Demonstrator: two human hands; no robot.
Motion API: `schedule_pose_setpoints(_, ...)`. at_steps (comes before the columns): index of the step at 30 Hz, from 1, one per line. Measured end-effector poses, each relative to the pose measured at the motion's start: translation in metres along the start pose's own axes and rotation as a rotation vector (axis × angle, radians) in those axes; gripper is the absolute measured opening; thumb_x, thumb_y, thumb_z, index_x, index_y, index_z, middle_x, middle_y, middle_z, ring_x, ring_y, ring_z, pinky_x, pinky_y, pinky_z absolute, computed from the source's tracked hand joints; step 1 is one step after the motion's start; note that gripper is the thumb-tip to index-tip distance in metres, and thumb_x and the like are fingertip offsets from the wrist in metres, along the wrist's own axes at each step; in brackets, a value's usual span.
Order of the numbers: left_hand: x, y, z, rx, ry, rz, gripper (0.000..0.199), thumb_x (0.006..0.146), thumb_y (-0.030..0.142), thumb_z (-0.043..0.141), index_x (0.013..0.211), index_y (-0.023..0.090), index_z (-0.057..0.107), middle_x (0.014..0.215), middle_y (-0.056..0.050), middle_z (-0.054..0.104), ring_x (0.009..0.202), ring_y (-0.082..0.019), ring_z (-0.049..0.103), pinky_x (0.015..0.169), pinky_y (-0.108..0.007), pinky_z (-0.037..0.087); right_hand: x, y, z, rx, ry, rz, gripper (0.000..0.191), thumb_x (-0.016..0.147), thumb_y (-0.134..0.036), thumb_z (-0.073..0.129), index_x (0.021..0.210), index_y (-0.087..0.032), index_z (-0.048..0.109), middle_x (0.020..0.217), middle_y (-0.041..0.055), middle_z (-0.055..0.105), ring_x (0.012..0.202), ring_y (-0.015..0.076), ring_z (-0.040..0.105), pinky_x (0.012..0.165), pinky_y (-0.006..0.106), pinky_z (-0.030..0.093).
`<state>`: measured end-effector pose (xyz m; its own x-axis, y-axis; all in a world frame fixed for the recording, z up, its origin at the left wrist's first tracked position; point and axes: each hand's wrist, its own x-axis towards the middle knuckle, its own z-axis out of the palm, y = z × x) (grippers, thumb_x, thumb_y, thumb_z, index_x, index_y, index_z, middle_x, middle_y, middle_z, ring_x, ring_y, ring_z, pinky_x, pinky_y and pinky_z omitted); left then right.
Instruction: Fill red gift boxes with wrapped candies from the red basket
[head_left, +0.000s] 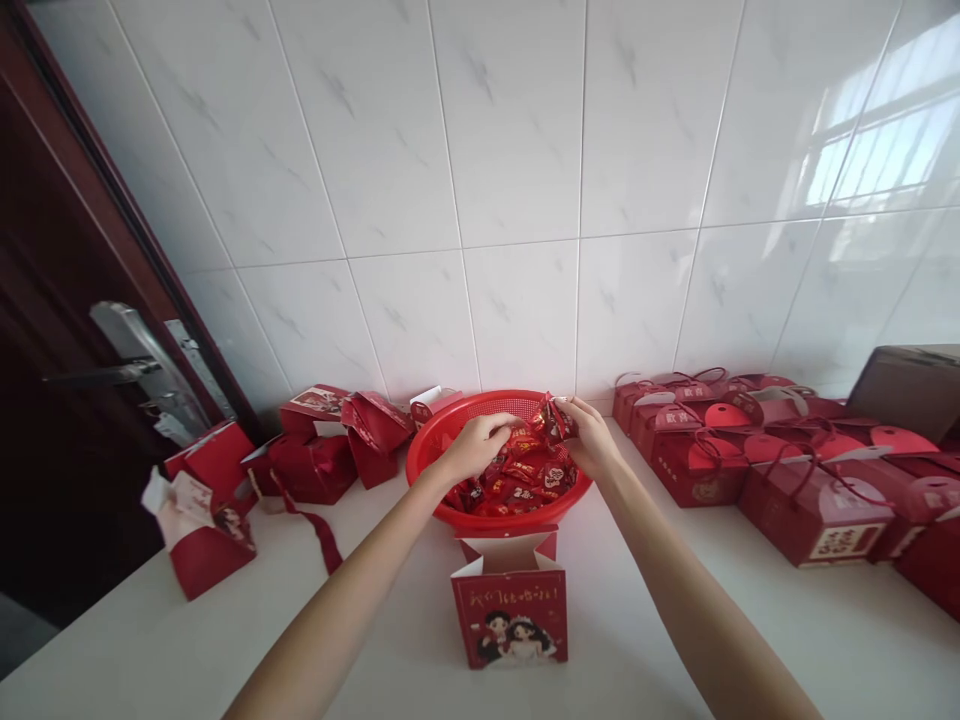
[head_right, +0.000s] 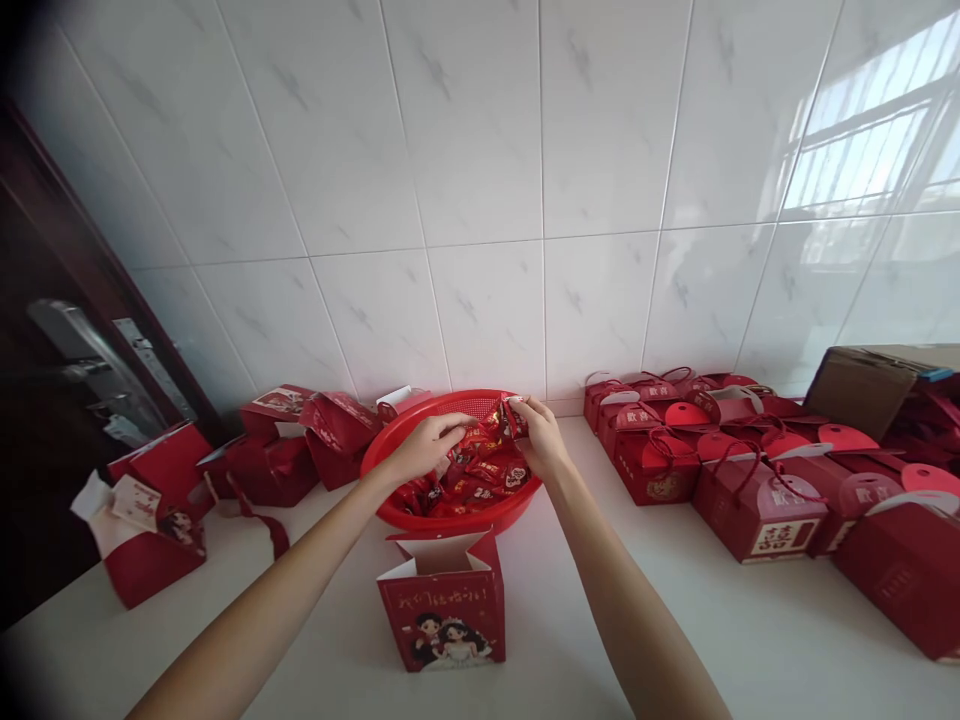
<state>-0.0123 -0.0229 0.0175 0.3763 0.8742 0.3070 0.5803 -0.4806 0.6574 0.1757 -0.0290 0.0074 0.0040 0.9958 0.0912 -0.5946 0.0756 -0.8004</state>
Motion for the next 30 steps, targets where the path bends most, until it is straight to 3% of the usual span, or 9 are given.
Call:
schedule_pose_setpoints(3, -0.021, 0.01, -0.005, -0.085, 0.15, 0.036, 0.033, 0.091, 0.031, 0.047, 0.113, 0.021, 0.07, 0.114, -0.006, 0.073, 0.111, -0.023, 0.066, 0.097, -0.033, 0.051, -0.018, -0.011, 0.01, -0.006, -0.073, 0.008, 0.035, 0.051, -0.036, 0.088, 0.066, -0.018, 0.062, 0.063, -0.003, 0.063, 0.057, 0.0119, 0.056, 0.05, 0.022, 0.045)
schedule_pose_setpoints(8, -0.05, 0.034, -0.005, -0.18, 0.302, 0.093, 0.029, 0.094, 0.036, 0.049, 0.113, 0.02, 0.065, 0.106, -0.008, 0.072, 0.106, -0.024, 0.067, 0.088, -0.034, 0.054, -0.052, -0.028, 0.03, -0.031, -0.141, -0.01, 0.036, 0.055, -0.037, 0.09, 0.066, -0.018, 0.061, 0.063, -0.0028, 0.063, 0.058, 0.0118, 0.056, 0.053, 0.023, 0.047)
schedule_pose_setpoints(11, -0.07, 0.047, -0.005, -0.257, 0.323, 0.118, 0.031, 0.094, 0.041, 0.051, 0.115, 0.021, 0.061, 0.103, -0.007, 0.071, 0.1, -0.024, 0.068, 0.084, -0.033, 0.055, -0.072, -0.038, 0.037, -0.066, -0.17, -0.066, 0.035, 0.059, -0.039, 0.089, 0.067, -0.019, 0.061, 0.062, -0.003, 0.061, 0.055, 0.0106, 0.054, 0.052, 0.022, 0.046)
schedule_pose_setpoints(15, -0.103, 0.055, -0.012, -0.325, 0.298, 0.142, 0.029, 0.092, 0.044, 0.058, 0.111, 0.023, 0.064, 0.107, -0.006, 0.069, 0.103, -0.023, 0.066, 0.092, -0.035, 0.054, -0.092, -0.048, 0.038, -0.162, -0.202, -0.163, 0.035, 0.061, -0.042, 0.088, 0.069, -0.018, 0.063, 0.065, -0.0016, 0.064, 0.057, 0.0102, 0.055, 0.054, 0.022, 0.045)
schedule_pose_setpoints(20, -0.142, 0.05, -0.014, -0.206, 0.232, 0.07, 0.029, 0.089, 0.045, 0.061, 0.079, 0.023, 0.076, 0.116, -0.009, 0.067, 0.119, -0.027, 0.06, 0.102, -0.038, 0.049, -0.107, -0.052, 0.037, -0.398, -0.403, -0.158, 0.031, 0.074, -0.046, 0.08, 0.077, -0.019, 0.066, 0.07, -0.0003, 0.065, 0.059, 0.0115, 0.054, 0.054, 0.023, 0.042)
schedule_pose_setpoints(26, -0.155, 0.028, 0.009, -0.267, 0.27, -0.033, 0.026, 0.088, 0.044, 0.064, 0.092, 0.024, 0.08, 0.108, -0.009, 0.07, 0.109, -0.026, 0.064, 0.098, -0.039, 0.052, -0.115, -0.04, 0.046, -0.736, -0.566, -0.281, 0.022, 0.084, -0.037, 0.069, 0.072, -0.018, 0.066, 0.065, -0.0019, 0.058, 0.057, 0.011, 0.045, 0.052, 0.023, 0.034)
schedule_pose_setpoints(30, -0.157, 0.022, 0.019, -0.388, 0.278, -0.091, 0.024, 0.086, 0.039, 0.066, 0.099, 0.024, 0.079, 0.114, -0.008, 0.071, 0.115, -0.026, 0.063, 0.104, -0.04, 0.048, -0.117, -0.037, 0.048, -0.847, -0.522, -0.371, 0.016, 0.086, -0.029, 0.064, 0.073, -0.019, 0.066, 0.065, -0.0022, 0.056, 0.056, 0.0114, 0.043, 0.052, 0.025, 0.032)
